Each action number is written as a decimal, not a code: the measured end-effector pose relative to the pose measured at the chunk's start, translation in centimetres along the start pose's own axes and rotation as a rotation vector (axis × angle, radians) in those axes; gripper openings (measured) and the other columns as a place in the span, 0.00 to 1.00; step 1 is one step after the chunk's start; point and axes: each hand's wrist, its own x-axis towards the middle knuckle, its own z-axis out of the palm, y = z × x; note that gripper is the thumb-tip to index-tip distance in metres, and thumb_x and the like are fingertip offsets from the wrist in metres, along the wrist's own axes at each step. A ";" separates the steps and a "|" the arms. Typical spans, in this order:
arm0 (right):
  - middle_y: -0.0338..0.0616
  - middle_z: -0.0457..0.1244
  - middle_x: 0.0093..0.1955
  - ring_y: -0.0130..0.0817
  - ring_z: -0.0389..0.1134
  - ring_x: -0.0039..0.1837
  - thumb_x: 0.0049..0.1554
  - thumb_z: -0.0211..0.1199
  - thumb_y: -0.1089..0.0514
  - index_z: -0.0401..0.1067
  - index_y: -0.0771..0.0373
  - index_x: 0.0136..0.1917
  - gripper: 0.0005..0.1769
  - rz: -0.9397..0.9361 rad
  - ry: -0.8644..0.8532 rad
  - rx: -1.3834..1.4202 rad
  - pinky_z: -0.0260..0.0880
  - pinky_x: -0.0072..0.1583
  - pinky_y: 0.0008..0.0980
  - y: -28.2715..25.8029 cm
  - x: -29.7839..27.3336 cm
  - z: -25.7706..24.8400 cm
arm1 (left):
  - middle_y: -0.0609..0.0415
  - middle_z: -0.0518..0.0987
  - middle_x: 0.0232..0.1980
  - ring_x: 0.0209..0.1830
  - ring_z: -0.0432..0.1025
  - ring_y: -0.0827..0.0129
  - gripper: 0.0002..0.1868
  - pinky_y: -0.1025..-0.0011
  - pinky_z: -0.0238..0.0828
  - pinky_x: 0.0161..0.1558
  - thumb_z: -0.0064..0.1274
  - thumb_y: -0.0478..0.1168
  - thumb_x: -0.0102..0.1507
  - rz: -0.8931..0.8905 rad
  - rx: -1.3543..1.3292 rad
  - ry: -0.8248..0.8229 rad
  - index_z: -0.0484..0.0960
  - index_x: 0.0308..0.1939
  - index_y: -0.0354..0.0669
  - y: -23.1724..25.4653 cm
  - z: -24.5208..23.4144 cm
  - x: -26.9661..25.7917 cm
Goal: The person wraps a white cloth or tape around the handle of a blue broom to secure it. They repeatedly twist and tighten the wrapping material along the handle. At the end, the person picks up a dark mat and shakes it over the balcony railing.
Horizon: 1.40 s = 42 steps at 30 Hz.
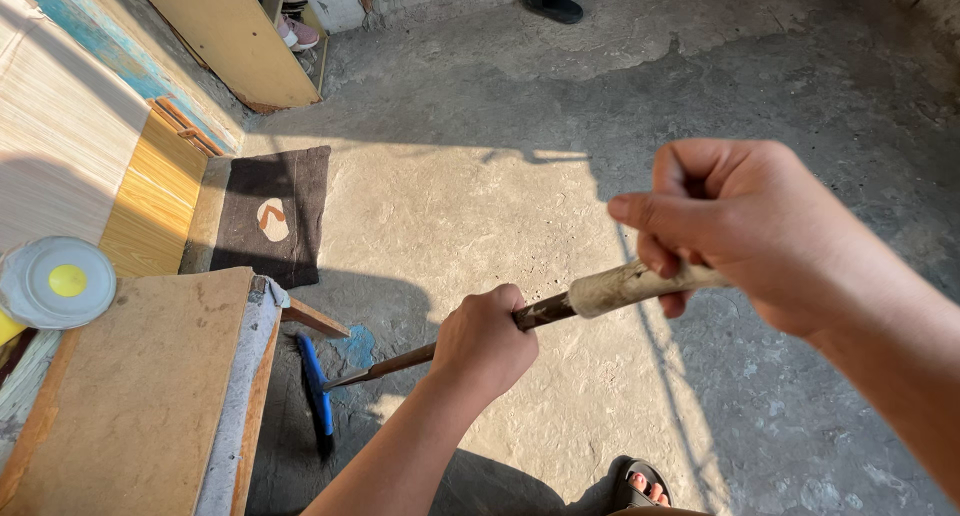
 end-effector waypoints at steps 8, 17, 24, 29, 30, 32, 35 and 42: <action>0.51 0.63 0.26 0.35 0.67 0.26 0.57 0.64 0.64 0.61 0.67 0.31 0.16 0.228 -0.239 0.254 0.74 0.28 0.32 8.9 1.9 13.8 | 0.51 0.82 0.34 0.35 0.77 0.62 0.07 0.60 0.71 0.39 0.46 0.37 0.64 -0.203 0.110 -0.180 0.81 0.39 0.47 -15.9 3.7 2.5; 0.44 0.60 0.25 0.27 0.61 0.24 0.56 0.69 0.58 0.59 0.62 0.28 0.22 0.083 -0.316 -0.020 0.61 0.25 0.29 9.0 0.8 13.9 | 0.51 0.84 0.41 0.45 0.79 0.58 0.08 0.59 0.73 0.48 0.46 0.38 0.63 -0.192 0.140 -0.285 0.81 0.41 0.51 -14.9 4.1 3.0; 0.48 0.56 0.25 0.33 0.61 0.27 0.62 0.65 0.61 0.59 0.65 0.30 0.22 0.027 -0.063 0.223 0.58 0.24 0.32 4.0 5.7 1.1 | 0.50 0.83 0.32 0.34 0.78 0.60 0.10 0.59 0.73 0.44 0.44 0.44 0.66 0.027 0.062 -0.093 0.80 0.38 0.48 -2.7 0.7 4.2; 0.51 0.62 0.26 0.34 0.64 0.27 0.58 0.62 0.63 0.61 0.65 0.32 0.16 0.221 -0.127 0.289 0.66 0.27 0.32 6.6 8.0 6.3 | 0.52 0.81 0.33 0.28 0.75 0.67 0.08 0.62 0.75 0.37 0.43 0.40 0.67 -0.116 0.056 -0.172 0.79 0.42 0.48 -9.3 1.4 6.1; 0.51 0.63 0.27 0.35 0.65 0.27 0.59 0.62 0.63 0.63 0.66 0.33 0.14 0.256 -0.194 0.239 0.69 0.28 0.32 7.7 7.7 9.1 | 0.53 0.81 0.35 0.29 0.74 0.68 0.10 0.62 0.75 0.36 0.40 0.40 0.69 -0.175 0.089 -0.210 0.78 0.44 0.47 -11.8 2.3 6.4; 0.56 0.63 0.28 0.37 0.64 0.25 0.57 0.63 0.64 0.63 0.65 0.34 0.13 0.235 -0.328 0.247 0.65 0.24 0.30 9.6 6.3 14.5 | 0.54 0.81 0.38 0.34 0.75 0.68 0.11 0.62 0.73 0.39 0.40 0.42 0.70 -0.254 0.157 -0.285 0.79 0.46 0.50 -17.1 3.9 6.4; 0.47 0.62 0.31 0.28 0.69 0.30 0.57 0.64 0.64 0.62 0.64 0.34 0.14 0.123 -0.438 0.134 0.68 0.26 0.27 10.5 3.5 18.9 | 0.57 0.81 0.40 0.41 0.74 0.69 0.11 0.64 0.64 0.46 0.42 0.41 0.69 -0.237 0.334 -0.312 0.82 0.43 0.50 -20.8 5.5 5.8; 0.46 0.60 0.27 0.30 0.60 0.25 0.56 0.67 0.57 0.61 0.63 0.31 0.20 0.082 -0.315 -0.278 0.61 0.27 0.27 3.6 3.0 9.5 | 0.53 0.78 0.32 0.30 0.69 0.68 0.09 0.64 0.66 0.34 0.45 0.36 0.65 -0.137 0.112 -0.372 0.81 0.36 0.41 -8.9 1.0 4.0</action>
